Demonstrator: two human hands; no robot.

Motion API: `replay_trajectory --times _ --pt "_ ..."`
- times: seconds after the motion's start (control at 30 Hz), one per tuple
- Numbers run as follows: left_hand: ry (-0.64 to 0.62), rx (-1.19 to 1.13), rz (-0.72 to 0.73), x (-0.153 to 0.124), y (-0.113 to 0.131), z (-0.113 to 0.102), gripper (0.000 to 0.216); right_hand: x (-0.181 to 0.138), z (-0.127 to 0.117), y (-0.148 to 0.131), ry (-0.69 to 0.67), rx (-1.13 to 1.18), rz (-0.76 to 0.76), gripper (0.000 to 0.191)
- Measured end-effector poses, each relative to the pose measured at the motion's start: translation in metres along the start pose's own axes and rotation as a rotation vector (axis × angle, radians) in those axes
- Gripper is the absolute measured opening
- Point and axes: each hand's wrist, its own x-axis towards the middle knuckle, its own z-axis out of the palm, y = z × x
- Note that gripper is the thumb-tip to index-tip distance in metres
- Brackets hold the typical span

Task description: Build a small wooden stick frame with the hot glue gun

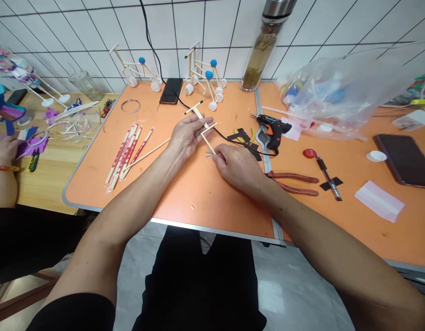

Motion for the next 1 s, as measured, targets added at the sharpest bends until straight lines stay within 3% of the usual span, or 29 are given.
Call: replay_trajectory --times 0.4,0.67,1.0 --pt "-0.003 0.019 0.003 -0.0006 -0.0002 0.0005 0.014 -0.0002 0.0005 0.0001 -0.002 0.003 0.003 0.024" --pt "-0.004 0.015 -0.014 -0.0025 -0.0004 0.0009 0.027 -0.0005 -0.0004 -0.0001 -0.008 0.010 0.019 0.024" --pt "0.019 0.039 -0.001 0.0029 -0.0009 -0.0033 0.013 -0.0021 -0.0031 -0.0002 -0.007 -0.019 0.044 0.023"
